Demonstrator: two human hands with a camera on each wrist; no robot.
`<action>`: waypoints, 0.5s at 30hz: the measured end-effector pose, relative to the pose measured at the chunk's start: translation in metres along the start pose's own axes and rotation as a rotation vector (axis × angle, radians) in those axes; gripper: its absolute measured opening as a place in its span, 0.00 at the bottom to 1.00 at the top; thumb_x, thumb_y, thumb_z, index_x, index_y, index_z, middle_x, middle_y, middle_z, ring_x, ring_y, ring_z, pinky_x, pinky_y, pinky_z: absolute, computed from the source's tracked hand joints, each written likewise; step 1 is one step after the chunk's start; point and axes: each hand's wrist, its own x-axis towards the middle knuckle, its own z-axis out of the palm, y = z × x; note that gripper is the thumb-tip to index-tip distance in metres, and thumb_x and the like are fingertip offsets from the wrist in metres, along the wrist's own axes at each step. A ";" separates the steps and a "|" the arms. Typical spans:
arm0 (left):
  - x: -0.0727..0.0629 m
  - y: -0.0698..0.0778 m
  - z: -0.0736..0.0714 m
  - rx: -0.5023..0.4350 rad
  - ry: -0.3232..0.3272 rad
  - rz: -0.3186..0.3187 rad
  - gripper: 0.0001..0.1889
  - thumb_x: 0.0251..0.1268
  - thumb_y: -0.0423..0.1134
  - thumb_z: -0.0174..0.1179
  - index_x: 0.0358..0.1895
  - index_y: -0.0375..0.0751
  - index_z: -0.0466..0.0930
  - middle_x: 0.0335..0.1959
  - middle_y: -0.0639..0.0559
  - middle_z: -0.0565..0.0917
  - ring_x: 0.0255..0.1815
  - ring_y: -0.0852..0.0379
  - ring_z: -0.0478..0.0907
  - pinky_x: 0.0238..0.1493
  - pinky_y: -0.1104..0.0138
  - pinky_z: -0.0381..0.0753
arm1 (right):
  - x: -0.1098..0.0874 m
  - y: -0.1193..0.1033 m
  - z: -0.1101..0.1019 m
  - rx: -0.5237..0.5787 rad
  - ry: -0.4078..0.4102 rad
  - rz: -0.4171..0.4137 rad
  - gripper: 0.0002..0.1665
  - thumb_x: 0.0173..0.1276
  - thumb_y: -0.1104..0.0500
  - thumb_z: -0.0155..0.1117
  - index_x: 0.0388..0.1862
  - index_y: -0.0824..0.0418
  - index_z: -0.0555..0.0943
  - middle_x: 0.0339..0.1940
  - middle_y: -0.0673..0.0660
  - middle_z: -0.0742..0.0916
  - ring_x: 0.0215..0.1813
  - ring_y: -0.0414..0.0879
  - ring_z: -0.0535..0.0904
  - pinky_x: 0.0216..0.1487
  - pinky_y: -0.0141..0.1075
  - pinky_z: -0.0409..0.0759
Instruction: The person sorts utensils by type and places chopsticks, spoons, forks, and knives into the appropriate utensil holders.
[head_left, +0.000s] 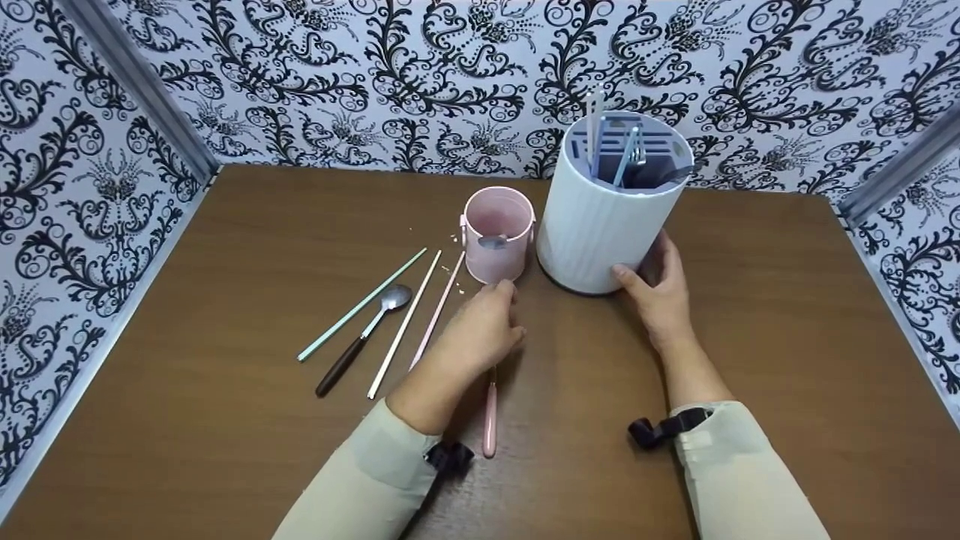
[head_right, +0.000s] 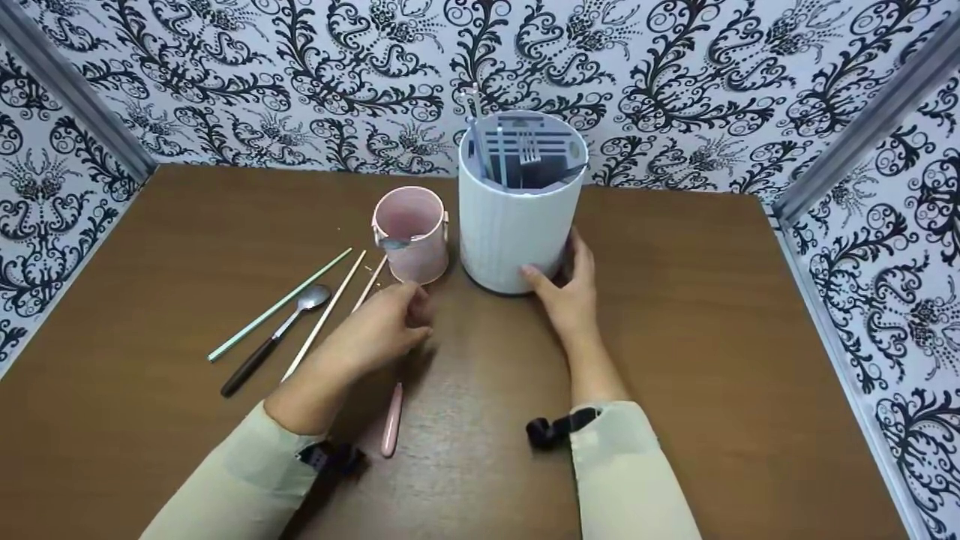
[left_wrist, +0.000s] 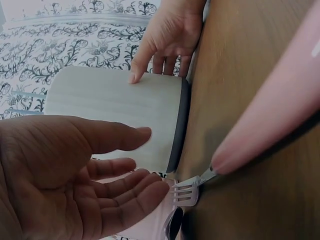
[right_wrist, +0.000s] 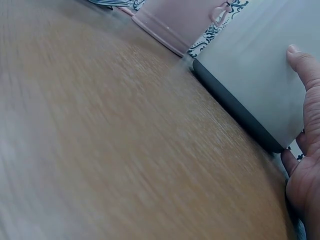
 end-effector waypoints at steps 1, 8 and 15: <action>0.000 -0.001 0.000 0.027 -0.012 -0.009 0.19 0.61 0.36 0.71 0.52 0.33 0.77 0.45 0.39 0.85 0.48 0.38 0.85 0.55 0.47 0.83 | 0.000 0.000 0.000 -0.002 -0.001 0.001 0.51 0.63 0.72 0.67 0.83 0.65 0.56 0.82 0.62 0.67 0.83 0.52 0.61 0.85 0.42 0.58; -0.004 -0.006 -0.002 0.218 -0.130 -0.041 0.13 0.54 0.39 0.71 0.38 0.32 0.85 0.41 0.36 0.90 0.44 0.37 0.88 0.48 0.46 0.86 | -0.001 0.000 -0.001 -0.024 0.001 0.001 0.51 0.64 0.72 0.68 0.83 0.65 0.55 0.82 0.62 0.67 0.82 0.52 0.61 0.85 0.42 0.57; -0.010 -0.004 -0.002 0.318 -0.228 -0.069 0.14 0.49 0.43 0.76 0.32 0.36 0.88 0.42 0.41 0.90 0.41 0.46 0.85 0.45 0.52 0.87 | 0.000 -0.001 0.000 -0.031 0.006 0.017 0.51 0.64 0.72 0.68 0.83 0.64 0.56 0.81 0.61 0.67 0.81 0.52 0.63 0.84 0.43 0.60</action>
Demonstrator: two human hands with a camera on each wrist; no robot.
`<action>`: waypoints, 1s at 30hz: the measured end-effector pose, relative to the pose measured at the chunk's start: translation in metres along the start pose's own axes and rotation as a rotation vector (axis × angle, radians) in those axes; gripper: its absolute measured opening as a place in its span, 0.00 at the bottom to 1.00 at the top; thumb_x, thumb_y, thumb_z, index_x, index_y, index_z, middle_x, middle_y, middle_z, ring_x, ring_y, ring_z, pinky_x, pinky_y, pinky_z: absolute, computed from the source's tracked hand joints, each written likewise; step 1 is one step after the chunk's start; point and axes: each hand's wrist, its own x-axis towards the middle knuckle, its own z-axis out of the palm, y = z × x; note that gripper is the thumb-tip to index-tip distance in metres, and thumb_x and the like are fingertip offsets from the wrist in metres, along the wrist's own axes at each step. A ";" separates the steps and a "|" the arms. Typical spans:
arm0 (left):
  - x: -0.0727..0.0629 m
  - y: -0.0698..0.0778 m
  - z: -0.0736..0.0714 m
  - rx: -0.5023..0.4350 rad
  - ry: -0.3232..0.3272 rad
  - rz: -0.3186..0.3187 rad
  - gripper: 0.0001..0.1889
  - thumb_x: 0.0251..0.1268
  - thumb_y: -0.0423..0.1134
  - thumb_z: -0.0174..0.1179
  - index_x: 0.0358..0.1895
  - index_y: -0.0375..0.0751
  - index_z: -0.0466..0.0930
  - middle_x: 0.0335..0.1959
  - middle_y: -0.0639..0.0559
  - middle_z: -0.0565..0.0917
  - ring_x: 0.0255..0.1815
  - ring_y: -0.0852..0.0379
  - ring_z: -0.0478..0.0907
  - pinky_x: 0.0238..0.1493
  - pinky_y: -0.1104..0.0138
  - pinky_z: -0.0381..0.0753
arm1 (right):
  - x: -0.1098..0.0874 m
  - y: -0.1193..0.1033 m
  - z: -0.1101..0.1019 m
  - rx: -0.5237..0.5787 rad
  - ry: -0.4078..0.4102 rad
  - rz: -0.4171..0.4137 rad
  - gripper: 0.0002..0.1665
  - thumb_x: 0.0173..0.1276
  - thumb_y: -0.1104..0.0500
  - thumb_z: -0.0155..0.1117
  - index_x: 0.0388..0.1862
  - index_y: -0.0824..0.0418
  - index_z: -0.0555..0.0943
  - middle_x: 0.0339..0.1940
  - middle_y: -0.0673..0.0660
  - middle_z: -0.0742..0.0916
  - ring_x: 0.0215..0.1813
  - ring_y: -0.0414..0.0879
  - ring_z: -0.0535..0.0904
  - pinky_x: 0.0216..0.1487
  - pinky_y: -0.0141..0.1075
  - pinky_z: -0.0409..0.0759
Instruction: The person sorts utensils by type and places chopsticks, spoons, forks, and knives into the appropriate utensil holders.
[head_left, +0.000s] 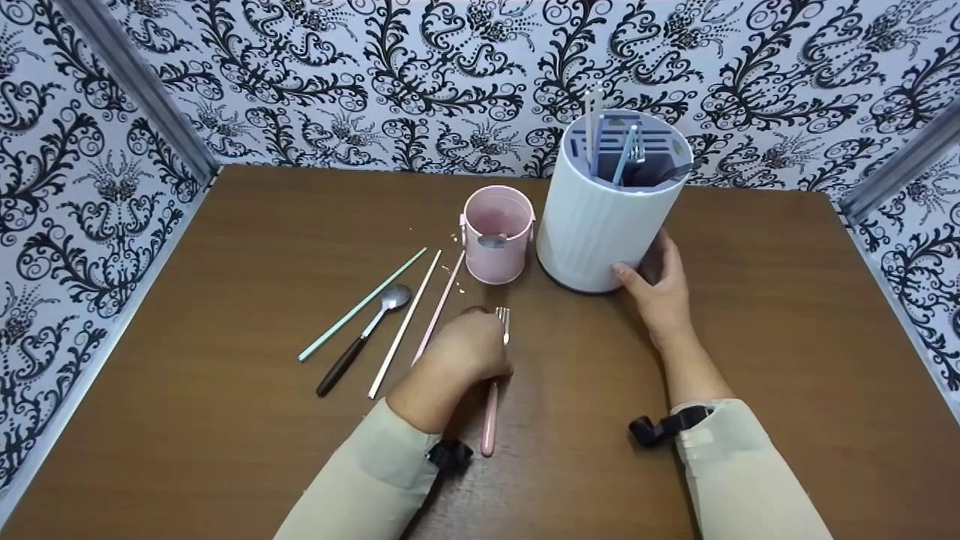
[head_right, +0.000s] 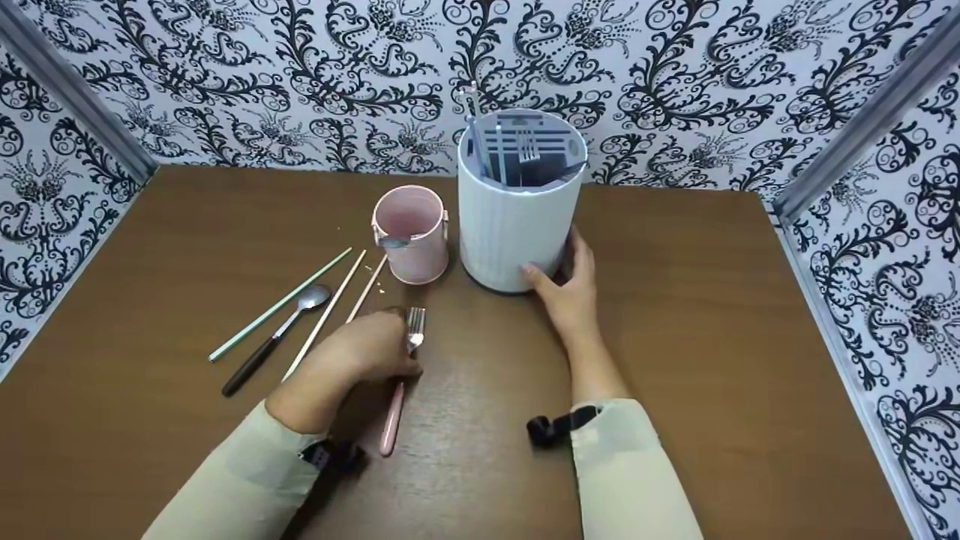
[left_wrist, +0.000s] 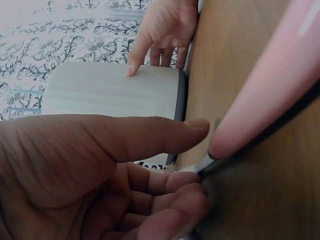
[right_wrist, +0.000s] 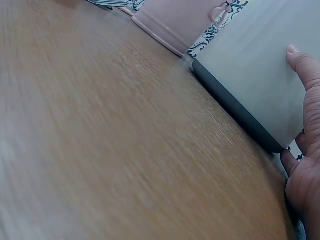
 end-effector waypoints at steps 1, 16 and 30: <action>0.000 0.000 0.000 0.010 0.002 0.005 0.13 0.49 0.42 0.75 0.32 0.36 0.88 0.42 0.42 0.90 0.42 0.46 0.84 0.46 0.52 0.88 | 0.000 0.000 0.000 0.001 0.001 0.000 0.51 0.64 0.71 0.68 0.83 0.64 0.56 0.82 0.61 0.67 0.81 0.52 0.63 0.84 0.43 0.59; 0.002 0.003 0.004 0.031 -0.002 0.083 0.06 0.48 0.36 0.71 0.28 0.37 0.87 0.34 0.46 0.90 0.33 0.51 0.78 0.43 0.58 0.86 | 0.001 0.001 -0.002 -0.042 -0.022 -0.002 0.52 0.65 0.68 0.70 0.84 0.62 0.56 0.83 0.60 0.66 0.82 0.49 0.61 0.86 0.45 0.56; 0.002 0.005 0.005 -0.022 -0.019 0.116 0.03 0.56 0.33 0.67 0.28 0.38 0.86 0.36 0.44 0.90 0.30 0.53 0.78 0.42 0.53 0.88 | -0.001 0.000 0.000 0.034 -0.017 -0.002 0.51 0.65 0.73 0.67 0.83 0.63 0.55 0.81 0.59 0.67 0.81 0.50 0.63 0.84 0.42 0.59</action>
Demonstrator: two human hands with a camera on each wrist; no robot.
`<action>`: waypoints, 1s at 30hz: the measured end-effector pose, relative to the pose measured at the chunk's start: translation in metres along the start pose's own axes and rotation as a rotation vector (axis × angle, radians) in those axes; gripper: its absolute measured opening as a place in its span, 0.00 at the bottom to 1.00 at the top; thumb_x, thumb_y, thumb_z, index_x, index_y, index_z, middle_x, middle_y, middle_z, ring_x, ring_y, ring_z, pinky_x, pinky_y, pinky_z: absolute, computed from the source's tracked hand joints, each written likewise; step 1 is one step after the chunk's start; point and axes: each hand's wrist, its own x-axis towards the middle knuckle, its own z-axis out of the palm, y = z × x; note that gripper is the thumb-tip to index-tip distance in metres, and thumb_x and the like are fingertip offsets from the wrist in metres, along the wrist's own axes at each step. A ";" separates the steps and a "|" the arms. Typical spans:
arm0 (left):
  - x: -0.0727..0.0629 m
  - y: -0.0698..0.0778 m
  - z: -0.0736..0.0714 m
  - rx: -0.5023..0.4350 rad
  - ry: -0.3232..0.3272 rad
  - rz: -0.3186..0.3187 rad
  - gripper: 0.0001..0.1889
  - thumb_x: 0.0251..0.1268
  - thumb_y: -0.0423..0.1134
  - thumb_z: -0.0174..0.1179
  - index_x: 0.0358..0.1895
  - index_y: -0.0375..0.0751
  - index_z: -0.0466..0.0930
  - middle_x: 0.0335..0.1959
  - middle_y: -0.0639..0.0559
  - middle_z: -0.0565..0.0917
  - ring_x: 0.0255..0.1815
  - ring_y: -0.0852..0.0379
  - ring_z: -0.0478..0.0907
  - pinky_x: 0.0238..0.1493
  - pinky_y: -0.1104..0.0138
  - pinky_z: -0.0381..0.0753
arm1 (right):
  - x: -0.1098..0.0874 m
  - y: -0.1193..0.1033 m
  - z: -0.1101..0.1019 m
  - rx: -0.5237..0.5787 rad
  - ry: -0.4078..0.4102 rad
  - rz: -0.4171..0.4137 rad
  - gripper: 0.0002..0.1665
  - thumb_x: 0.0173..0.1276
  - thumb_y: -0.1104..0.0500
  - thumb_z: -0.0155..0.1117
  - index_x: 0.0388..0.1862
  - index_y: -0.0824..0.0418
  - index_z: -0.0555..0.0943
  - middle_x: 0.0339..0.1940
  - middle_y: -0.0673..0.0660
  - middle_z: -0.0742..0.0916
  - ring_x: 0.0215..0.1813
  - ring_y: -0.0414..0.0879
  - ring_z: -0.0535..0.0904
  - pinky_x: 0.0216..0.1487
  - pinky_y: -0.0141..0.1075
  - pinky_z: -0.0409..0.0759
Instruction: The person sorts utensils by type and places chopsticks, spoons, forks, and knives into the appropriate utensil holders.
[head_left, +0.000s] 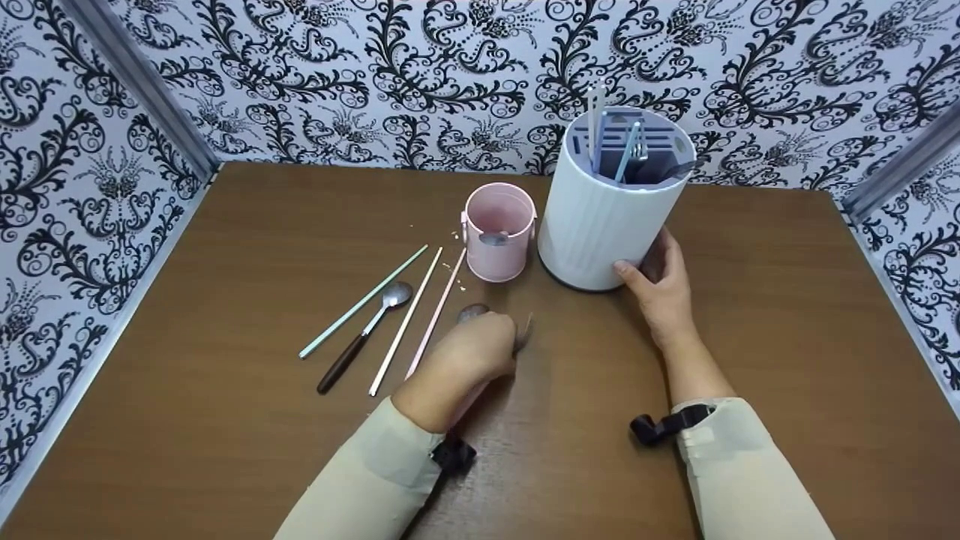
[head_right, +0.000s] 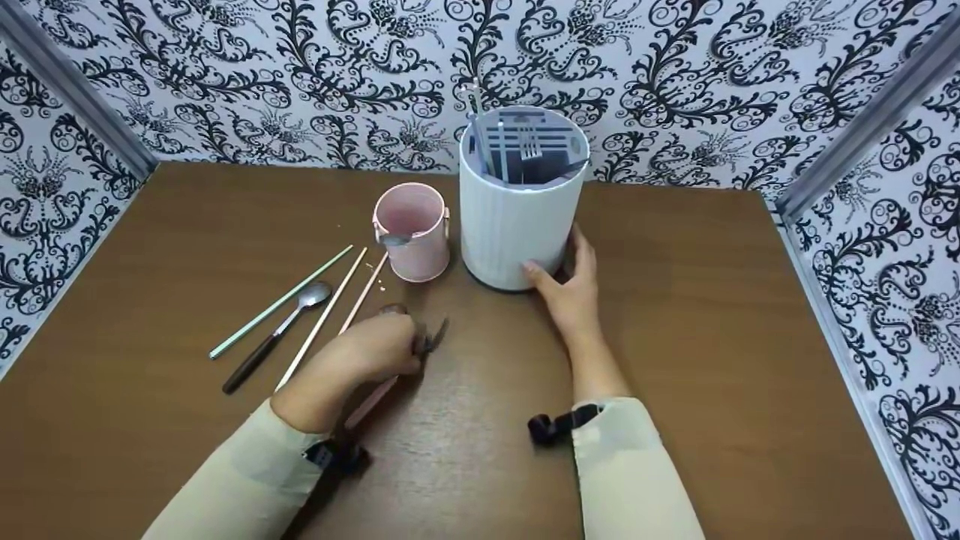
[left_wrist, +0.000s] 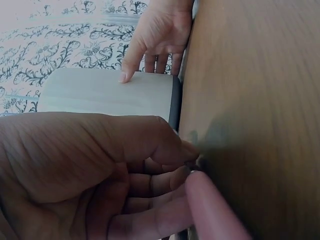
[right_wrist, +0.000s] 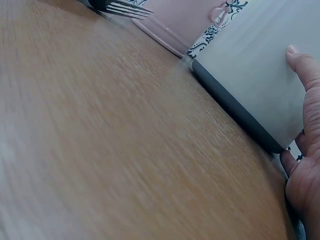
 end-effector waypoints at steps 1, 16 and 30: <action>0.001 0.000 0.001 0.001 0.007 0.003 0.03 0.56 0.33 0.67 0.26 0.39 0.85 0.35 0.44 0.90 0.30 0.53 0.80 0.42 0.53 0.88 | 0.000 0.000 0.000 0.000 0.001 0.000 0.51 0.65 0.73 0.67 0.83 0.64 0.55 0.81 0.59 0.68 0.81 0.50 0.63 0.84 0.42 0.59; 0.004 0.000 0.004 -0.002 0.050 0.052 0.02 0.57 0.30 0.64 0.29 0.39 0.85 0.38 0.42 0.90 0.38 0.48 0.87 0.42 0.52 0.88 | 0.001 0.002 0.000 0.013 0.004 -0.006 0.50 0.65 0.74 0.66 0.83 0.64 0.55 0.81 0.60 0.68 0.81 0.50 0.63 0.84 0.42 0.59; 0.008 0.007 0.000 -0.164 0.161 0.130 0.05 0.71 0.37 0.62 0.36 0.43 0.84 0.35 0.50 0.86 0.41 0.48 0.84 0.47 0.52 0.84 | 0.001 0.000 0.000 -0.035 0.021 0.004 0.51 0.64 0.71 0.68 0.83 0.65 0.56 0.82 0.62 0.66 0.83 0.50 0.59 0.85 0.38 0.56</action>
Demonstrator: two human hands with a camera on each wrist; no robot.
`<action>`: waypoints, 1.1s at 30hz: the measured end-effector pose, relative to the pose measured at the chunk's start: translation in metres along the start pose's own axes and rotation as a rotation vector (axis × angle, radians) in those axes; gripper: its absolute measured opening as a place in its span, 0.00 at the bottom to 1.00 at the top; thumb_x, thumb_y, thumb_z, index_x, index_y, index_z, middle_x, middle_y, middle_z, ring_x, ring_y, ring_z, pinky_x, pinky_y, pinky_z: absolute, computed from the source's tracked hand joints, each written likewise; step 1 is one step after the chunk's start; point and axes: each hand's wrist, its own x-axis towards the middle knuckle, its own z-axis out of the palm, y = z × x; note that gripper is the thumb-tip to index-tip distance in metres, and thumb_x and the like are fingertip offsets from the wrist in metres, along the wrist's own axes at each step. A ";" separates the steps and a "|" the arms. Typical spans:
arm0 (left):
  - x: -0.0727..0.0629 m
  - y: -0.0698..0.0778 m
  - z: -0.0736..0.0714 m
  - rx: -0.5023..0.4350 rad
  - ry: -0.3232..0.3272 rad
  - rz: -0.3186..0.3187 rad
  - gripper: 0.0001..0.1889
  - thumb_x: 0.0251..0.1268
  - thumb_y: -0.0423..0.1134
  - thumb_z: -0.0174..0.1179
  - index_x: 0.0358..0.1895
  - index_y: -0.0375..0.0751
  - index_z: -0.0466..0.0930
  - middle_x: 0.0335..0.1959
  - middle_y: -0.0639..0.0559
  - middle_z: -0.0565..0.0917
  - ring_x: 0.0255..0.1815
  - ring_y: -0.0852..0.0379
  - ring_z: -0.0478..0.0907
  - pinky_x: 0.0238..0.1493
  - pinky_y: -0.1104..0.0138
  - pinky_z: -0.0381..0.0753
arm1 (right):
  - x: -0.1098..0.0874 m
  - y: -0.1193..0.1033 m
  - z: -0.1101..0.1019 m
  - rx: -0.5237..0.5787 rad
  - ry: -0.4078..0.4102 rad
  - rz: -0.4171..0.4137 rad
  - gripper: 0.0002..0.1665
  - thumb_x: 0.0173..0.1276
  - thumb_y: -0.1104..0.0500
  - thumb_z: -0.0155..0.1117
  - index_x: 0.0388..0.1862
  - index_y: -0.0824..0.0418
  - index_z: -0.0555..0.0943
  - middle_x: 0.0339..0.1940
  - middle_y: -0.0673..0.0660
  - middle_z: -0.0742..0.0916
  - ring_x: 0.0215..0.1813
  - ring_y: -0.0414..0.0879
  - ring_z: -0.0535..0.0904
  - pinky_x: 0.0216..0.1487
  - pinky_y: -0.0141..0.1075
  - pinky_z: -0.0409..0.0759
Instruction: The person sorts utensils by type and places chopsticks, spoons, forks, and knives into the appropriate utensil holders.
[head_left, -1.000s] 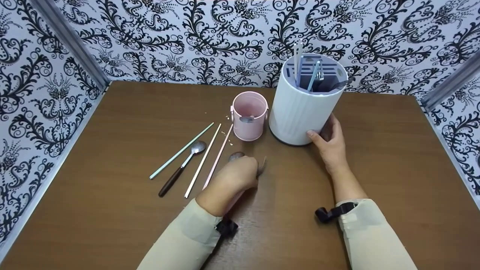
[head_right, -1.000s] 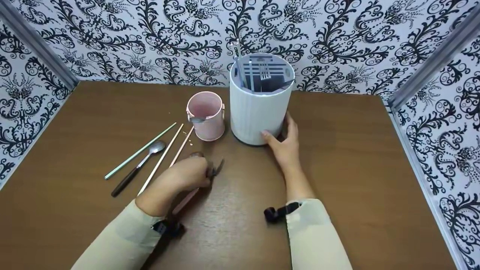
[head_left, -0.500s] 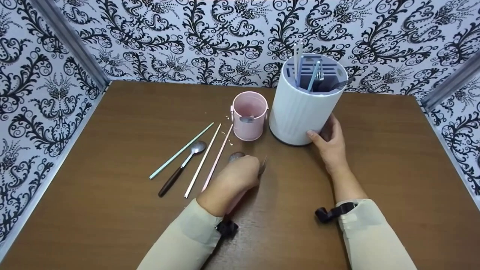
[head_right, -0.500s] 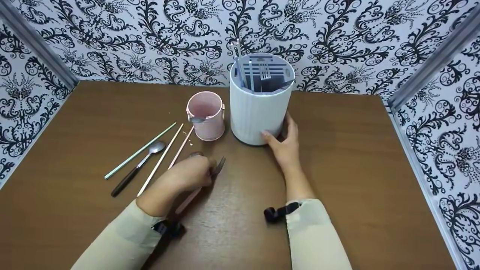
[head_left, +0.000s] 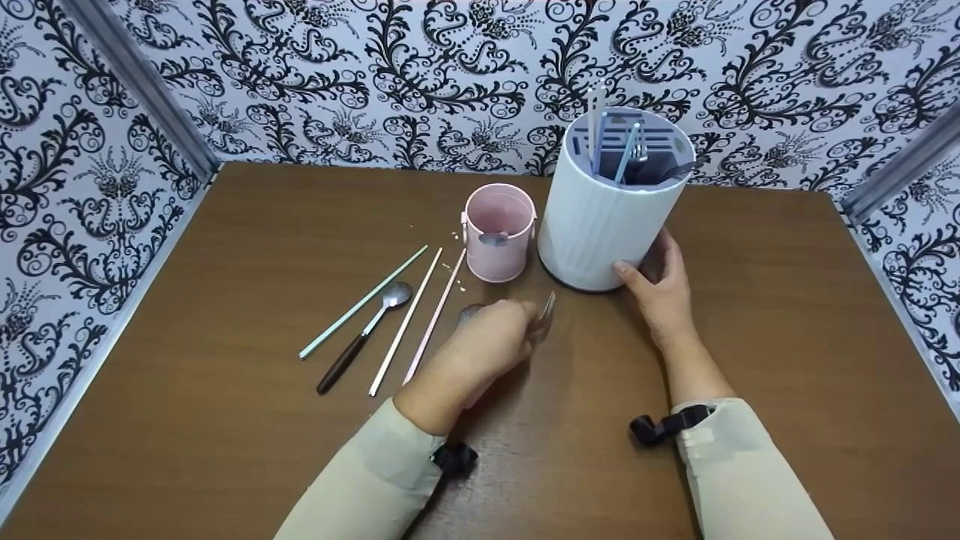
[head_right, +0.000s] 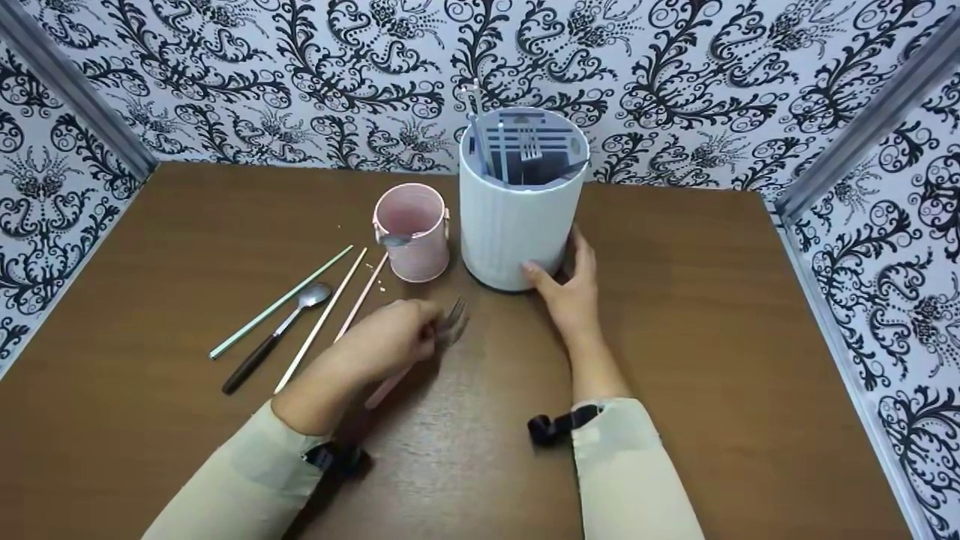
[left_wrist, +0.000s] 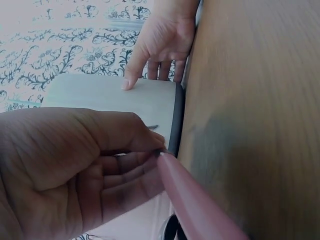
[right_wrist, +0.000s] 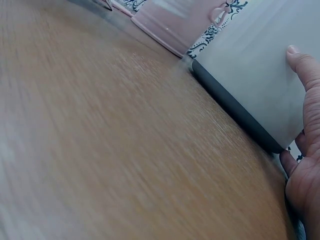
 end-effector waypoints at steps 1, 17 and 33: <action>0.000 0.000 0.000 -0.017 0.009 0.008 0.05 0.72 0.37 0.62 0.36 0.43 0.84 0.35 0.50 0.86 0.42 0.49 0.83 0.47 0.53 0.84 | 0.000 0.000 0.000 -0.001 -0.002 -0.001 0.51 0.65 0.71 0.68 0.83 0.66 0.56 0.82 0.62 0.66 0.83 0.49 0.59 0.85 0.38 0.56; 0.003 0.010 -0.003 -0.156 0.253 0.084 0.04 0.62 0.28 0.64 0.36 0.40 0.81 0.34 0.51 0.83 0.37 0.55 0.80 0.40 0.62 0.83 | 0.002 0.001 -0.001 -0.026 -0.007 0.011 0.52 0.65 0.68 0.70 0.84 0.64 0.55 0.83 0.60 0.65 0.83 0.48 0.60 0.85 0.40 0.57; 0.012 0.036 -0.027 -0.273 0.427 0.173 0.02 0.67 0.28 0.65 0.37 0.38 0.81 0.37 0.47 0.85 0.39 0.55 0.80 0.44 0.67 0.83 | 0.002 0.005 -0.002 -0.005 -0.012 -0.017 0.50 0.66 0.71 0.68 0.83 0.65 0.56 0.81 0.62 0.68 0.81 0.51 0.63 0.85 0.41 0.59</action>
